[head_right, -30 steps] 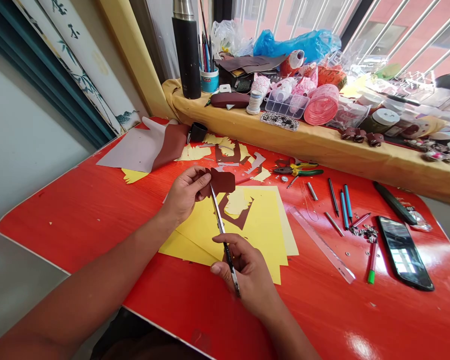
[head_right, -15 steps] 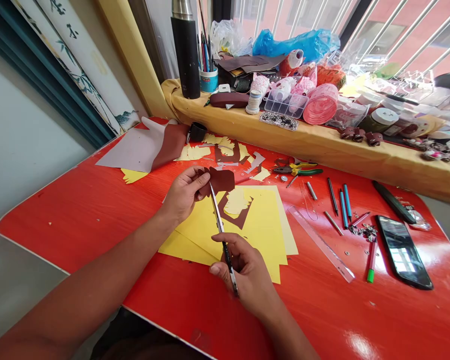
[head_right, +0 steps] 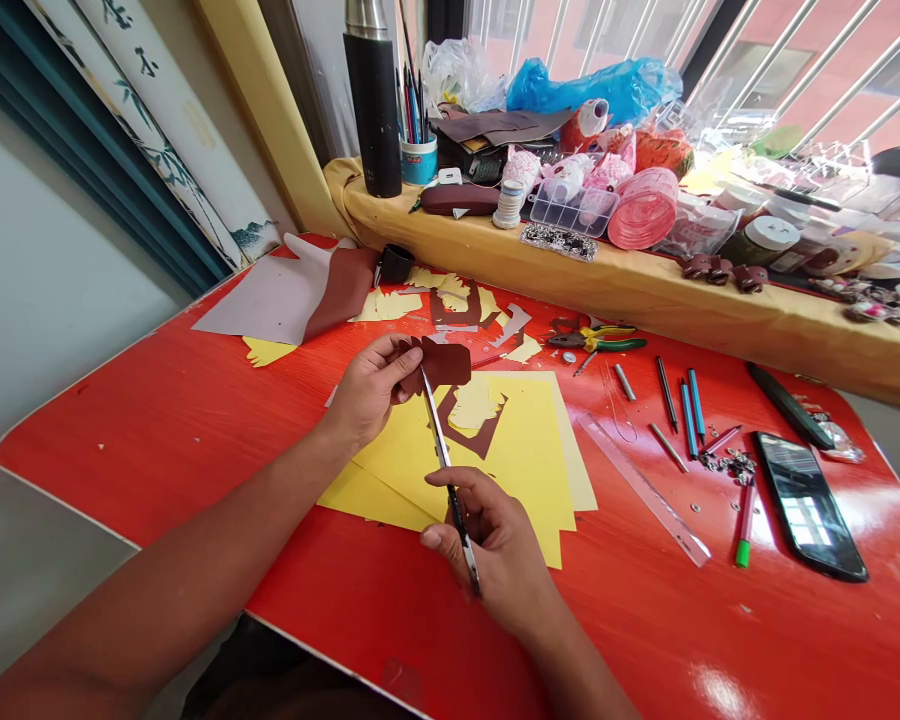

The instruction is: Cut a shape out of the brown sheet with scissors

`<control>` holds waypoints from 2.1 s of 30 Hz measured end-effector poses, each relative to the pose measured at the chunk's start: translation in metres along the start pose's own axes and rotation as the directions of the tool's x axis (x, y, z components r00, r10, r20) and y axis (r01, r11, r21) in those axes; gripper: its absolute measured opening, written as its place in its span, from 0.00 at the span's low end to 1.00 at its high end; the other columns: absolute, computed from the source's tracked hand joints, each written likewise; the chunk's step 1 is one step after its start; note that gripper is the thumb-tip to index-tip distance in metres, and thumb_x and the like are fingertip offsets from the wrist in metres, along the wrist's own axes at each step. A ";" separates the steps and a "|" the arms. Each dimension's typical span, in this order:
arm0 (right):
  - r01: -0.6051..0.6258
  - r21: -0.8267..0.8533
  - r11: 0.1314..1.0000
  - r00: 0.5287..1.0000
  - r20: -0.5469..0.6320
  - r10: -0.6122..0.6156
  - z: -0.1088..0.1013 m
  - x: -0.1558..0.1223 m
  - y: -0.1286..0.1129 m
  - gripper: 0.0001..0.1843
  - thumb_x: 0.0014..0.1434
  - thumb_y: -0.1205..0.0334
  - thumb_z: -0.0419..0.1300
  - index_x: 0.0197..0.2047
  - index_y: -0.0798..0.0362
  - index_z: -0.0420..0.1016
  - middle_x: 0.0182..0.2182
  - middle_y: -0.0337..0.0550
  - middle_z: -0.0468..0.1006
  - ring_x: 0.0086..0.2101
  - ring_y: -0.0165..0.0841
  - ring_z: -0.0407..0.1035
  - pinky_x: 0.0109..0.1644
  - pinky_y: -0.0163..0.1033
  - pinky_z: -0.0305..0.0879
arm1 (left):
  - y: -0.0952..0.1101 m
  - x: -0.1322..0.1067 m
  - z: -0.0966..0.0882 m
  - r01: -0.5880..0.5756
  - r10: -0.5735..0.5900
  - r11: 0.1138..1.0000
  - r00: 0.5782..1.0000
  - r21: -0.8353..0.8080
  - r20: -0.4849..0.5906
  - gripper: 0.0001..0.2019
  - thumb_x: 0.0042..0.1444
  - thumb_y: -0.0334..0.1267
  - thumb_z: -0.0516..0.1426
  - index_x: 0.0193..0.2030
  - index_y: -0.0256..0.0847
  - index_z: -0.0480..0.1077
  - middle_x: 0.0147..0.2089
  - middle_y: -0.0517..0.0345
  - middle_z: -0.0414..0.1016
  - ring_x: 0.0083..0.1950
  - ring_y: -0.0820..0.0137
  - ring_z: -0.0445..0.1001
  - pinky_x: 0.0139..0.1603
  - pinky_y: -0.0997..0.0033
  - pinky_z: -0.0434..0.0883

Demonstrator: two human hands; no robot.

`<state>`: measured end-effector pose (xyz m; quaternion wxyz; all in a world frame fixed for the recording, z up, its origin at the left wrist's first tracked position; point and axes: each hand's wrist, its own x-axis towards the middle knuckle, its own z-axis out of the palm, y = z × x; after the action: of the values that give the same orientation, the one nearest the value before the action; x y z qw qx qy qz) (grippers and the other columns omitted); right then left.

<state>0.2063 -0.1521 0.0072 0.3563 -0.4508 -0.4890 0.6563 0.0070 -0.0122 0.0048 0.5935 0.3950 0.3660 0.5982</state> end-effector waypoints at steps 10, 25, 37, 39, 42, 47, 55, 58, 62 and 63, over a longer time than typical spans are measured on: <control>-0.031 -0.003 1.000 0.999 -0.006 0.031 0.004 0.001 -0.007 0.27 0.64 0.41 0.77 0.57 0.48 0.79 0.22 0.24 0.62 0.15 0.26 0.57 0.21 0.34 0.52 | 0.002 0.000 0.001 0.034 -0.035 0.999 0.998 -0.005 -0.048 0.20 0.52 0.48 0.77 0.34 0.43 0.72 0.24 0.68 0.66 0.23 0.78 0.61 0.24 0.75 0.58; -0.032 -0.030 0.999 0.999 0.042 0.033 0.003 0.001 -0.002 0.30 0.63 0.36 0.77 0.56 0.50 0.83 0.22 0.27 0.62 0.20 0.28 0.55 0.25 0.36 0.52 | -0.001 0.010 -0.007 0.062 -0.103 0.983 0.965 -0.173 -0.242 0.16 0.52 0.37 0.76 0.36 0.41 0.73 0.33 0.63 0.75 0.26 0.80 0.65 0.23 0.79 0.60; 0.031 -0.066 0.997 0.983 -0.177 -0.043 -0.003 0.003 -0.004 0.28 0.65 0.34 0.74 0.53 0.49 0.82 0.23 0.28 0.65 0.14 0.27 0.59 0.21 0.37 0.59 | 0.000 0.008 -0.009 -0.016 -0.010 0.996 0.962 -0.093 -0.273 0.17 0.58 0.43 0.75 0.37 0.43 0.70 0.34 0.63 0.75 0.26 0.79 0.67 0.25 0.76 0.63; 0.022 -0.086 0.996 0.973 -0.227 -0.042 -0.004 0.004 -0.004 0.27 0.66 0.33 0.73 0.52 0.49 0.83 0.24 0.27 0.63 0.14 0.27 0.60 0.21 0.38 0.59 | 0.001 0.006 -0.007 -0.003 -0.015 0.998 0.965 -0.068 -0.261 0.17 0.58 0.44 0.74 0.37 0.43 0.70 0.32 0.63 0.75 0.26 0.78 0.67 0.25 0.76 0.62; 0.010 -0.113 0.994 0.959 -0.281 -0.041 -0.004 0.006 -0.004 0.27 0.66 0.32 0.72 0.50 0.48 0.83 0.24 0.28 0.62 0.14 0.27 0.62 0.21 0.38 0.59 | 0.002 0.002 -0.004 0.018 -0.025 0.999 0.974 -0.031 -0.225 0.17 0.59 0.45 0.74 0.38 0.44 0.70 0.30 0.64 0.74 0.24 0.77 0.69 0.25 0.75 0.61; 0.009 -0.079 0.997 0.944 -0.329 -0.035 -0.004 0.010 -0.004 0.29 0.64 0.31 0.73 0.47 0.49 0.81 0.21 0.25 0.60 0.13 0.28 0.61 0.20 0.36 0.55 | -0.002 -0.004 0.003 0.153 -0.158 0.987 0.977 -0.043 -0.142 0.17 0.54 0.42 0.75 0.41 0.43 0.73 0.28 0.65 0.74 0.26 0.74 0.74 0.25 0.74 0.65; 0.022 0.010 1.000 0.938 -0.345 -0.017 -0.006 0.014 -0.007 0.30 0.61 0.32 0.74 0.49 0.50 0.81 0.21 0.23 0.60 0.13 0.27 0.62 0.19 0.34 0.57 | -0.013 -0.021 0.018 0.311 -0.309 0.941 0.950 -0.130 0.036 0.20 0.48 0.37 0.78 0.47 0.38 0.83 0.41 0.54 0.85 0.35 0.70 0.81 0.38 0.70 0.80; 0.023 0.025 0.999 0.941 -0.337 -0.013 -0.005 0.015 -0.006 0.29 0.62 0.34 0.74 0.50 0.50 0.81 0.21 0.23 0.61 0.14 0.27 0.62 0.20 0.34 0.58 | -0.015 -0.027 0.023 0.331 -0.323 0.936 0.943 -0.120 0.084 0.18 0.49 0.39 0.79 0.43 0.37 0.83 0.41 0.51 0.86 0.37 0.65 0.84 0.41 0.65 0.83; 0.024 0.034 0.999 0.939 -0.343 -0.011 -0.004 0.016 -0.002 0.27 0.63 0.36 0.73 0.51 0.50 0.80 0.19 0.23 0.64 0.14 0.28 0.62 0.20 0.34 0.57 | -0.016 -0.033 0.029 0.363 -0.345 0.921 0.928 -0.142 0.140 0.19 0.50 0.39 0.79 0.46 0.38 0.83 0.46 0.49 0.89 0.44 0.60 0.88 0.48 0.60 0.85; 0.029 0.033 0.999 0.937 -0.350 -0.016 -0.005 0.016 -0.001 0.27 0.63 0.36 0.72 0.51 0.51 0.80 0.18 0.23 0.64 0.14 0.28 0.62 0.20 0.34 0.56 | -0.016 -0.034 0.030 0.370 -0.349 0.918 0.925 -0.145 0.152 0.19 0.51 0.39 0.79 0.48 0.39 0.84 0.48 0.48 0.89 0.46 0.59 0.88 0.50 0.60 0.84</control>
<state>0.2051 -0.1354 0.0041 0.4532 -0.5478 -0.4108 0.5708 0.0407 -0.0469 0.0020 0.7461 0.3049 0.3426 0.4826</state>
